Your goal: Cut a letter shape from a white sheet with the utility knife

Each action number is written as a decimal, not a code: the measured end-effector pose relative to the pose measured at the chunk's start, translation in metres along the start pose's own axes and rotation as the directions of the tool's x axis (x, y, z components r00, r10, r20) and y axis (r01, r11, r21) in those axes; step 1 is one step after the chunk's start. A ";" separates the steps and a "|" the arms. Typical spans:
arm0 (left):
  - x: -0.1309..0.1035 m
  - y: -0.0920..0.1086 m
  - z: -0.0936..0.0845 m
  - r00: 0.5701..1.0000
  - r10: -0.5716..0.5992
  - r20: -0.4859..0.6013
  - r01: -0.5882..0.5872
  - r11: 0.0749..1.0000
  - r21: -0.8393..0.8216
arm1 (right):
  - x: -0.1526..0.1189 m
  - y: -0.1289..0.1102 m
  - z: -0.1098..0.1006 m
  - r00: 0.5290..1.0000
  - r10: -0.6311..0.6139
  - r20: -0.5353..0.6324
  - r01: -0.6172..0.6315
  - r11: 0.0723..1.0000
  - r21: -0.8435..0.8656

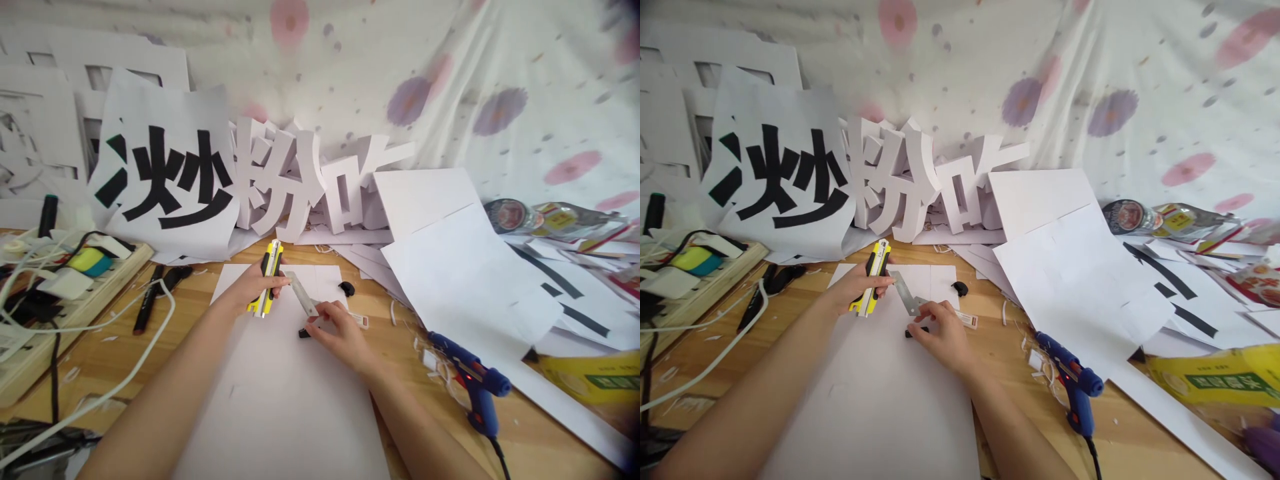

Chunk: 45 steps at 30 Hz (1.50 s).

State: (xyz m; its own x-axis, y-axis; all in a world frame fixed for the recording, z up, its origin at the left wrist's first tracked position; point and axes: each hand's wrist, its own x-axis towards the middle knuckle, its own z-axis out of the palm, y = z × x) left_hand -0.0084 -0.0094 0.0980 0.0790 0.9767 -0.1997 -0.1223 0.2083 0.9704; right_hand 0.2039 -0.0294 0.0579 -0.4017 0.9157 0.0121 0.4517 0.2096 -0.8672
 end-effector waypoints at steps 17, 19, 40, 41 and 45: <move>-0.032 -0.027 -0.001 0.989 -0.001 -0.146 0.023 0.988 0.153 | 0.003 0.001 0.007 0.990 0.141 0.001 -0.130 0.907 0.400; -0.032 -0.035 0.000 0.955 0.174 -0.240 -0.094 0.945 0.312 | 0.003 0.001 0.004 0.991 0.129 -0.032 -0.106 0.909 0.403; -0.166 -0.049 0.015 0.920 0.148 -0.363 -0.076 0.976 0.205 | -0.028 -0.019 0.027 0.948 -0.171 0.270 0.071 0.937 0.341; -0.188 -0.054 0.001 0.938 0.065 -0.340 0.016 0.973 0.229 | -0.028 -0.017 0.025 0.950 -0.168 0.265 0.074 0.941 0.331; -0.285 -0.099 -0.063 0.870 -0.445 -0.210 0.483 0.855 0.188 | -0.027 -0.007 0.021 0.963 -0.148 0.225 0.082 0.957 0.277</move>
State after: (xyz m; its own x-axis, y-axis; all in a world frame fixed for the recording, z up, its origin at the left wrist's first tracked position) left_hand -0.0808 -0.3049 0.0506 -0.0842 0.7684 -0.6344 0.1199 0.6399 0.7591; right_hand 0.1954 -0.0630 0.0532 -0.6326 0.7739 0.0280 0.1785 0.1809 -0.9672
